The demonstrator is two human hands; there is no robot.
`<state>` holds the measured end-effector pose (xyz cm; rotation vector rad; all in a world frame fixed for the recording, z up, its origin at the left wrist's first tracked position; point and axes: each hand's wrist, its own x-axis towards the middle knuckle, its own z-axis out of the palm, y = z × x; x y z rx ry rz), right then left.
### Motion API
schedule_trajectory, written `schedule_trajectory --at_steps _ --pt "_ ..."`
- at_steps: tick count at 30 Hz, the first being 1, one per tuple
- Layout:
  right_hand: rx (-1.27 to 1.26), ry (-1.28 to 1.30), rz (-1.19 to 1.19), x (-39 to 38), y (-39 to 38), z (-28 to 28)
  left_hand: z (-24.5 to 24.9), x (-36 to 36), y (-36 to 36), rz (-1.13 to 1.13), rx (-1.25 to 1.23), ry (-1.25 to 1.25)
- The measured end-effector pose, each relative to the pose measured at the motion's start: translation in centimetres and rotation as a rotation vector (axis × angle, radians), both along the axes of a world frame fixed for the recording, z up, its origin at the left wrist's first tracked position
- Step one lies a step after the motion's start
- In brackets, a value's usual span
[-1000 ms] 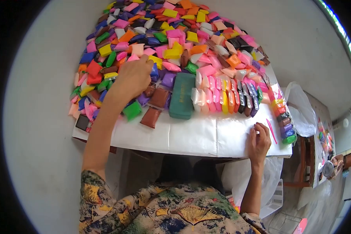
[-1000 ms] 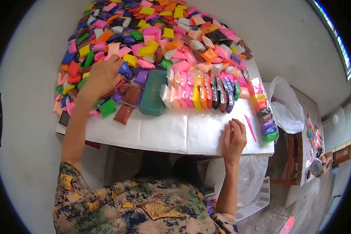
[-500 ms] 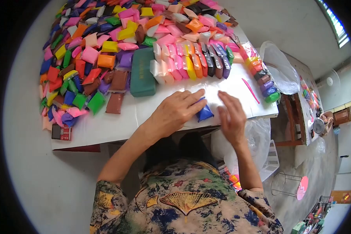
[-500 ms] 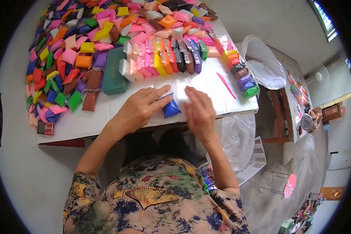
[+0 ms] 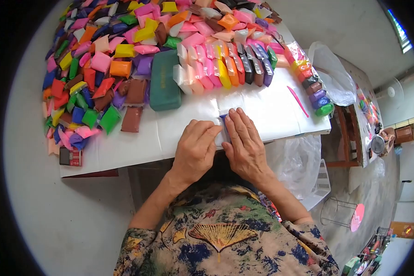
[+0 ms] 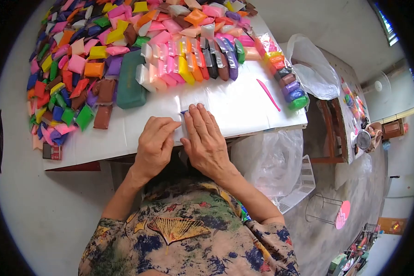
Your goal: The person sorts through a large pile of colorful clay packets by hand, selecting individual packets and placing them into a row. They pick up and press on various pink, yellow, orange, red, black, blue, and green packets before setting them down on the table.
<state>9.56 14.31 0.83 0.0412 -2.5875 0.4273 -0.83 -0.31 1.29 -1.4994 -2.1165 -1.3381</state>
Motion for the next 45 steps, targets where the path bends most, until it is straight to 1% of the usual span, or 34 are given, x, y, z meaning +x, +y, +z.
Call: schedule_trajectory --at_steps 2,5,8,9,12,16,23,25,29,32,33,36,37,40,43,45 --pt "-0.031 0.021 -0.029 -0.1 -0.3 0.1 -0.1 0.8 0.4 0.008 -0.005 0.010" --pt "-0.420 -0.045 0.046 0.7 0.7 1.7 0.1 1.6 0.9 0.027 -0.040 0.021" --pt "-0.539 0.036 0.012 2.3 1.7 2.5 0.4 1.9 0.7 0.042 -0.081 0.055" --pt "-0.475 0.077 -0.031 2.7 1.8 2.6 0.3 1.9 0.8 0.045 -0.088 0.080" --pt "-0.250 0.058 -0.134 3.3 2.6 1.4 -0.2 2.1 1.0 0.077 -0.110 0.108" --pt "-0.041 0.128 -0.070 2.3 2.9 -0.1 -0.4 1.9 1.4 0.094 -0.123 0.155" --pt "0.021 0.207 -0.040 1.6 2.6 0.2 -0.6 1.6 1.8 0.049 -0.084 0.218" --pt "0.018 0.215 -0.078 1.6 2.2 -0.1 -0.8 1.6 1.8 0.075 -0.104 0.248" --pt "0.003 0.228 -0.155 1.8 1.4 0.5 -1.1 1.5 2.2 0.055 -0.012 0.218" --pt "-0.393 0.164 -0.067 2.7 1.6 1.7 -0.8 1.6 2.0 0.011 0.068 0.142" --pt "-0.536 0.143 -0.072 2.9 1.6 2.6 -0.6 1.6 1.9 0.004 0.091 0.129" --pt "-1.238 0.034 -0.110 3.0 1.8 2.8 -0.3 1.8 2.2 -0.049 0.151 0.118" --pt "-1.315 0.047 -0.058 2.6 1.9 3.0 -0.2 1.9 2.4 -0.072 0.172 0.121" --pt "-1.477 -0.058 -0.026 2.7 3.2 3.6 0.1 1.5 3.3 -0.111 0.131 0.168" --pt "-1.339 0.085 -0.139 2.2 4.6 3.3 1.2 0.9 3.9 -0.083 0.104 0.182" --pt "-1.105 0.220 -0.263 1.4 6.6 3.0 0.7 0.5 4.0 -0.039 0.067 0.138"
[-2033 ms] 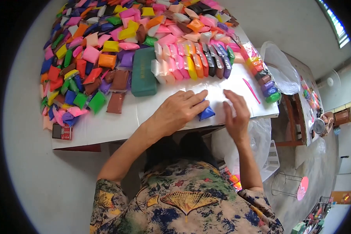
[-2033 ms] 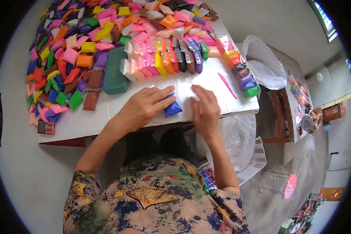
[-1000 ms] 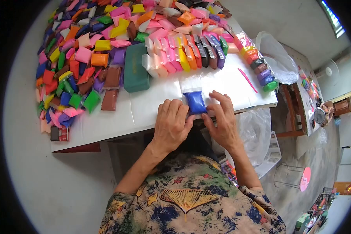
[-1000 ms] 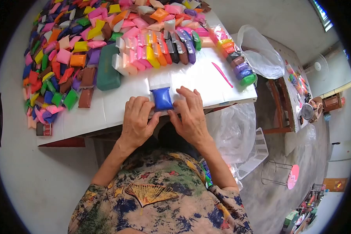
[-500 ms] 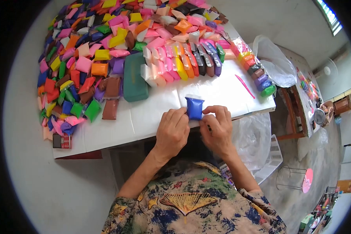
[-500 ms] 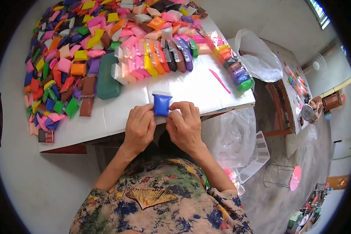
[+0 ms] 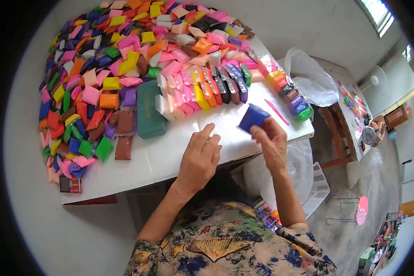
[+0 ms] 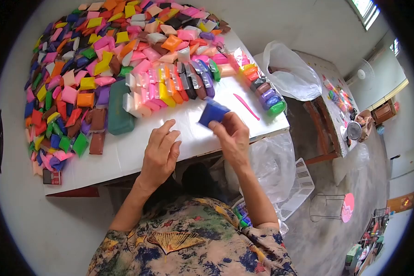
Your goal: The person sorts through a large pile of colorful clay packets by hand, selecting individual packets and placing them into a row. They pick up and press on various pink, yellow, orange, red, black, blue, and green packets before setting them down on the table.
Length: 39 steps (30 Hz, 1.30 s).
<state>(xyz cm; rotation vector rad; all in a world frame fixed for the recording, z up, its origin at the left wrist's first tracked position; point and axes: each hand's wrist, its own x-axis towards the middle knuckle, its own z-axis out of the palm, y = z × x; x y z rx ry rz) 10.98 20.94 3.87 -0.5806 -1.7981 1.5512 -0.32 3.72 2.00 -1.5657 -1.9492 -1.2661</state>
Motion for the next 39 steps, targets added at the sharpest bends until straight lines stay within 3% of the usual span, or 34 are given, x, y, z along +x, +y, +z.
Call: schedule_trajectory --at_steps 3,7,12,15,23,25,29,33,37,39 --pt "0.425 -0.150 -0.298 -1.6 3.2 0.7 -0.9 -0.2 0.0 0.038 -0.080 -0.037" --pt "0.692 -0.174 -0.380 -4.6 6.8 -0.7 -1.2 0.0 0.1 0.049 -0.148 -0.025" --pt "0.834 -0.287 -0.279 -6.5 8.2 -2.6 -1.2 -0.1 0.0 0.050 -0.154 -0.001" --pt "0.793 -0.257 -0.212 -6.1 7.5 -2.1 -1.1 0.0 0.2 0.062 -0.119 0.012" --pt "0.993 -0.237 -0.228 -6.8 8.9 -3.0 -2.5 -0.1 0.0 0.061 -0.150 0.046" --pt "0.935 -0.307 -0.216 -6.4 8.2 -2.1 -1.5 -0.2 -0.7 0.015 -0.185 0.008" --pt "0.967 -0.269 -0.269 -5.4 7.4 -2.0 -1.3 -0.7 -1.7 -0.054 -0.002 -0.124" --pt "0.877 -0.218 -0.242 -2.5 6.5 -2.6 1.5 -2.5 -8.0 0.291 0.040 0.083" --pt "0.835 -0.252 -0.240 -0.4 4.6 -3.4 3.8 -6.0 -15.7 0.914 -0.238 0.105" --pt "0.859 -0.217 -0.239 -0.3 4.4 -4.0 4.0 -7.5 -17.8 1.050 -0.396 0.008"
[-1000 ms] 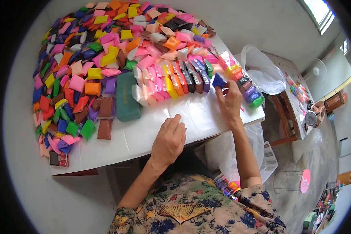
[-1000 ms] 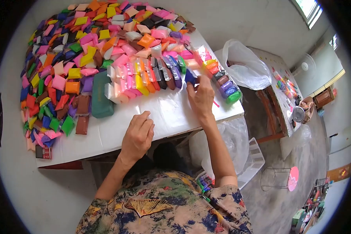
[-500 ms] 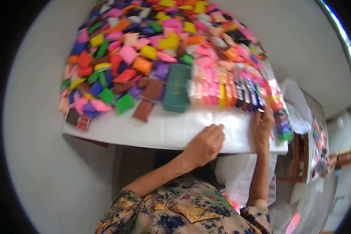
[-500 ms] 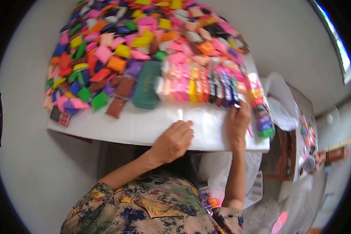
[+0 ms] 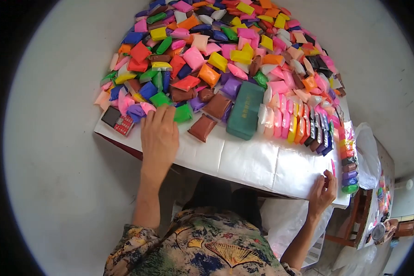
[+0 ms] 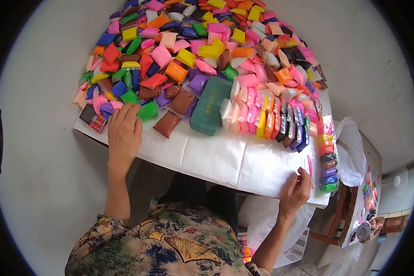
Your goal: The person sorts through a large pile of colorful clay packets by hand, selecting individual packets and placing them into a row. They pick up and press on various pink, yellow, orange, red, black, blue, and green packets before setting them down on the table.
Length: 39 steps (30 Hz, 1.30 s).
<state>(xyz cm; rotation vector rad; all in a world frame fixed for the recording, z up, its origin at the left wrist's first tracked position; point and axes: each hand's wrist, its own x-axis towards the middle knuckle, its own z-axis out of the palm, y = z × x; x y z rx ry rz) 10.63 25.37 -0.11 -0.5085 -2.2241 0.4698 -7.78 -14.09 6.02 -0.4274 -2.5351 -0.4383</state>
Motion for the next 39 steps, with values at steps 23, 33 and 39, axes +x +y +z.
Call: schedule_trajectory --at_steps 23,33,39 --pt "-0.003 0.154 -0.046 -1.0 -0.6 -1.2 0.5 5.7 5.1 -0.306 0.464 -0.092" --pt "0.312 -0.018 0.353 -0.6 -9.2 2.3 -4.2 7.9 17.5 -0.685 0.313 -0.200" --pt "0.261 -0.230 0.458 -1.8 -9.7 1.0 -3.3 6.6 13.8 -0.742 0.339 -0.425"
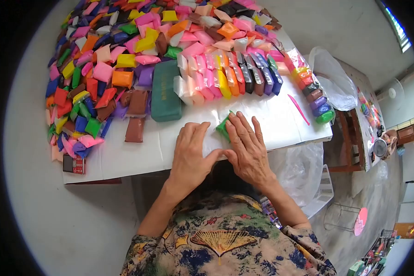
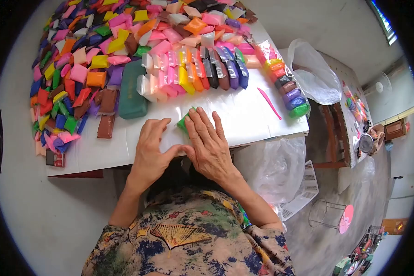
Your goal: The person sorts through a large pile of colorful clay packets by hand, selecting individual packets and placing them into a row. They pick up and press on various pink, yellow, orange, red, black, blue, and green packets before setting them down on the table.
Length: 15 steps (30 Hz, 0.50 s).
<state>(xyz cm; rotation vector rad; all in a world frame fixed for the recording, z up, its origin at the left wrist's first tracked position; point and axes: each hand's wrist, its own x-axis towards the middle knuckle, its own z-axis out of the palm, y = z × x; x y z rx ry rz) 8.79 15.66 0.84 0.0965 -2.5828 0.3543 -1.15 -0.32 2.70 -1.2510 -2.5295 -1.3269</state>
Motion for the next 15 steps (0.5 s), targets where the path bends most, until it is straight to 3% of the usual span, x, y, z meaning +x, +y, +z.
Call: schedule_trajectory --at_steps 11,15 --pt "-0.007 -0.006 0.029 -0.3 0.9 0.1 -0.4 -1.1 1.4 -0.048 0.033 0.170" --pt "-0.239 0.070 0.060 0.2 1.6 0.3 -0.8 -1.1 1.7 -0.035 0.042 0.248"
